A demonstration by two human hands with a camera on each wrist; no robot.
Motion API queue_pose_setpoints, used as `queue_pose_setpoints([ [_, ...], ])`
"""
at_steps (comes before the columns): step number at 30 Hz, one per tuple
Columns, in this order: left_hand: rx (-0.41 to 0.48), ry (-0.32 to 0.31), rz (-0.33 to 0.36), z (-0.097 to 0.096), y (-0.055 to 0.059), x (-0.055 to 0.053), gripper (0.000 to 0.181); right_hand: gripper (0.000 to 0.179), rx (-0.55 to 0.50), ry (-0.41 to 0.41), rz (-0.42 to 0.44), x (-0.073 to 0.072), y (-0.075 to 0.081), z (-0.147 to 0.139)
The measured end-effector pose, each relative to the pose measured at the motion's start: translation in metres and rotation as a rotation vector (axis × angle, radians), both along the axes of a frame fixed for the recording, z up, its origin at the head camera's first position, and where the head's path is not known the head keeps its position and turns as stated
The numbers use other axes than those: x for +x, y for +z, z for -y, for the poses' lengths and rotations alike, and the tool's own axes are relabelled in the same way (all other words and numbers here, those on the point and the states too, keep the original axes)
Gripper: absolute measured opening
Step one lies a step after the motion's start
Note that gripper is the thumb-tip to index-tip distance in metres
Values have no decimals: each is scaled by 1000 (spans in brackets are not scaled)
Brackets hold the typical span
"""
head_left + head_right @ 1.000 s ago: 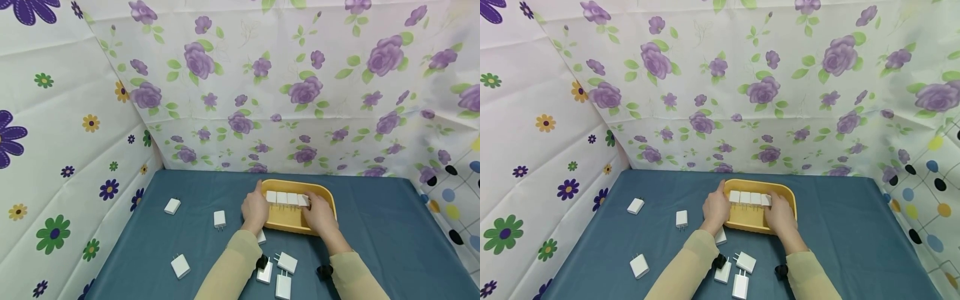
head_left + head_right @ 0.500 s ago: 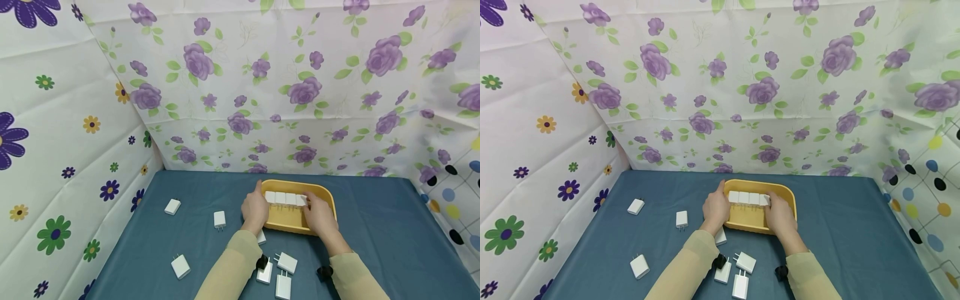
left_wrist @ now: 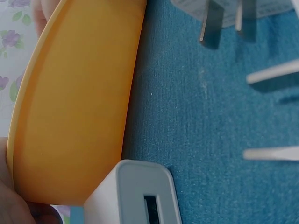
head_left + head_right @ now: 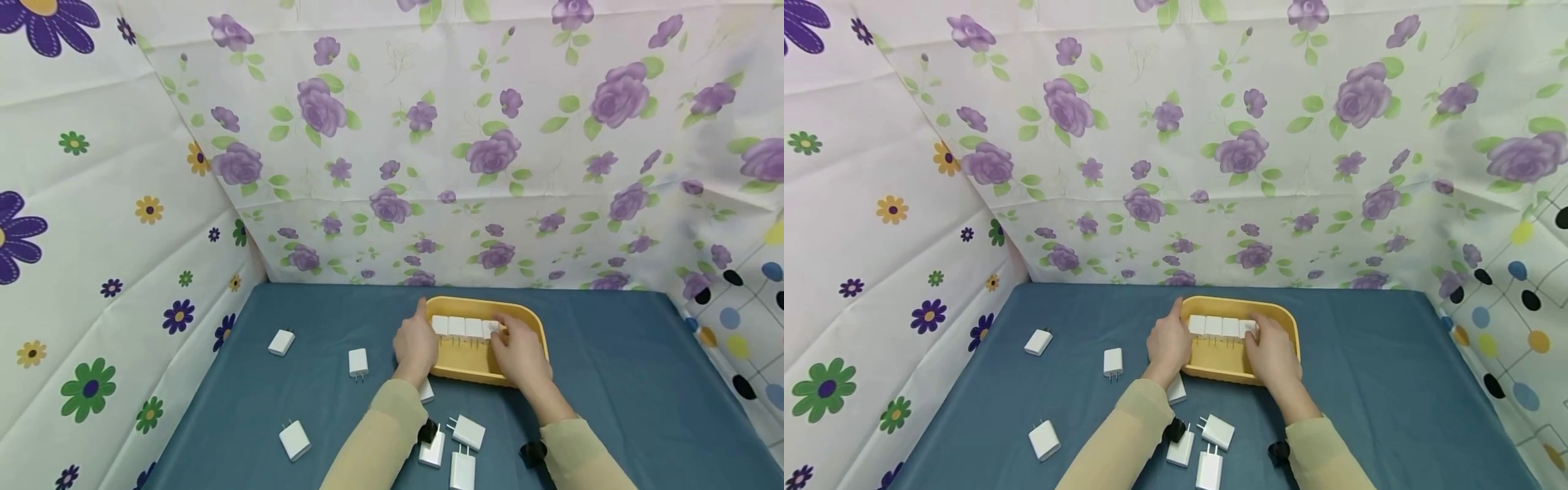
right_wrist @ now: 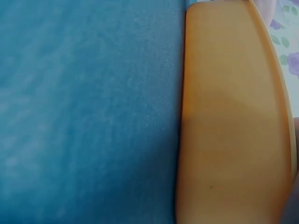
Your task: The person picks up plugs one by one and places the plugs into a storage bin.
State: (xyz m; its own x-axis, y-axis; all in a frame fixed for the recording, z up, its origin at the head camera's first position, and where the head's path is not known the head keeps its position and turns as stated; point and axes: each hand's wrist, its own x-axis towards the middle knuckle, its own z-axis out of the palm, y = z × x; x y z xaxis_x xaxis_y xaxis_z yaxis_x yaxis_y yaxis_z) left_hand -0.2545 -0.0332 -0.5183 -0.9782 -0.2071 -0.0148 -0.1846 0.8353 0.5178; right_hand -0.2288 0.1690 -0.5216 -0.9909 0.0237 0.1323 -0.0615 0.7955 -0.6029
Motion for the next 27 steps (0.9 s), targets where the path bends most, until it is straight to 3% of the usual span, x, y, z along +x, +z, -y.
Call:
queue_pose_setpoints([
  [3,4,5,0,-1,-2,1,63,35,-50,31,-113,6,-3,-2],
  [6,4,8,2,-1,-4,2,64,24,-79,113,-258,13,-4,-5],
  [10,1,5,1,-2,-5,4,66,21,-35,268,-430,25,-1,-13],
  [15,-19,-6,-3,-2,-5,4,67,27,75,513,-558,44,6,-24],
  [19,-26,-13,-18,-1,-1,2,64,19,168,780,-623,56,10,-27],
  [23,-38,-11,-21,0,1,0,63,27,266,1030,-577,65,6,-23],
  [27,-46,-10,-5,0,2,1,66,35,307,1129,-503,72,-2,-20],
])
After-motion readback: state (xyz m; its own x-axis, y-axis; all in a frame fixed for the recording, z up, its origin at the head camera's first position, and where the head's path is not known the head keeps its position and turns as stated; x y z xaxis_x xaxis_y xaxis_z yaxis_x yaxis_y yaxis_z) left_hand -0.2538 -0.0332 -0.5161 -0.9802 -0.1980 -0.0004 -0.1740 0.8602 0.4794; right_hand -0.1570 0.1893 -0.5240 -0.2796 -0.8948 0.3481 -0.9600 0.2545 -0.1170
